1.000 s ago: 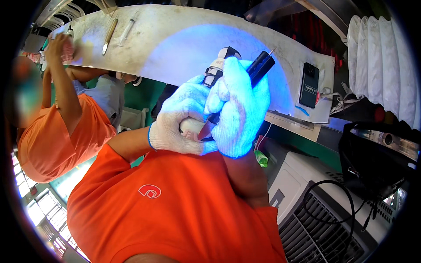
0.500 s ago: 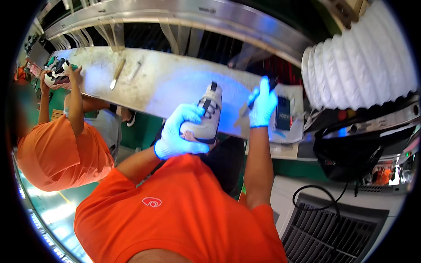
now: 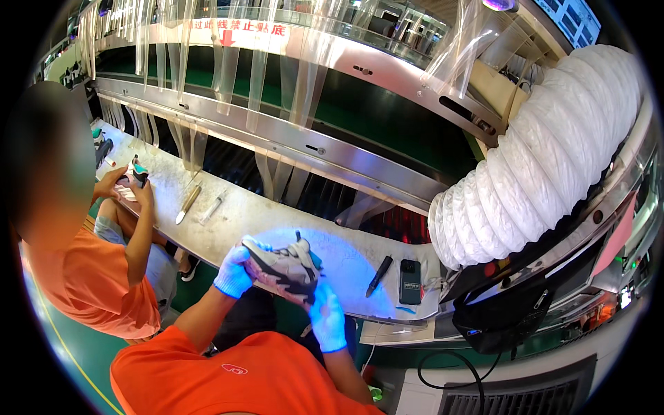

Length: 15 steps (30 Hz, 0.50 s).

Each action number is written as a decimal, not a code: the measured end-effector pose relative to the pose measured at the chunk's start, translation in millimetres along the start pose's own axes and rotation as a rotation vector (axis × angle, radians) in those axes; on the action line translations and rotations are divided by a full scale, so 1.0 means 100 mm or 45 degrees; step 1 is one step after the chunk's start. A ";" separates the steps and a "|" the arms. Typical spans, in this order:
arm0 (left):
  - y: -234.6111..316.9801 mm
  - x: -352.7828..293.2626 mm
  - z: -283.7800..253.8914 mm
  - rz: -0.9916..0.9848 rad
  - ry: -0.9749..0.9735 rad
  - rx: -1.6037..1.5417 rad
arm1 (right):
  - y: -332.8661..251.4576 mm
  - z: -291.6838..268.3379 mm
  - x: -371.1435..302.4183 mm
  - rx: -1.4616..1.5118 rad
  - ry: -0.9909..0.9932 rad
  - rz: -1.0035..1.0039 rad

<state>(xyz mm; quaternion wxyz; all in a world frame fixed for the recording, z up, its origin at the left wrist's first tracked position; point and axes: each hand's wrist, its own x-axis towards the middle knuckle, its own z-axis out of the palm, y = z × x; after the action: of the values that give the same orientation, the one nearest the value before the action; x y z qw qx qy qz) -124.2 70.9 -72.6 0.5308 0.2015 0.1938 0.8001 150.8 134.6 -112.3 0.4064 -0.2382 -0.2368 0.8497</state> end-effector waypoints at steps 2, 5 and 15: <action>-0.01 -0.17 0.01 -0.190 -0.041 -0.209 | -0.03 0.34 -0.22 0.243 -0.314 0.155; -0.16 -0.22 -0.08 -0.260 0.047 -0.246 | 0.09 0.13 -0.16 0.269 -0.339 0.342; -0.16 -0.08 -0.48 0.057 0.461 1.159 | -2.28 2.70 1.12 -0.950 -0.278 -1.165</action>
<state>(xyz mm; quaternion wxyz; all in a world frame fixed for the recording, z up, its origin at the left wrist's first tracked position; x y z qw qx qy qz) -134.4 64.8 -122.3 0.3293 0.2749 0.6085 0.6676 59.1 295.0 209.5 0.5933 -0.1501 -0.6379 0.4674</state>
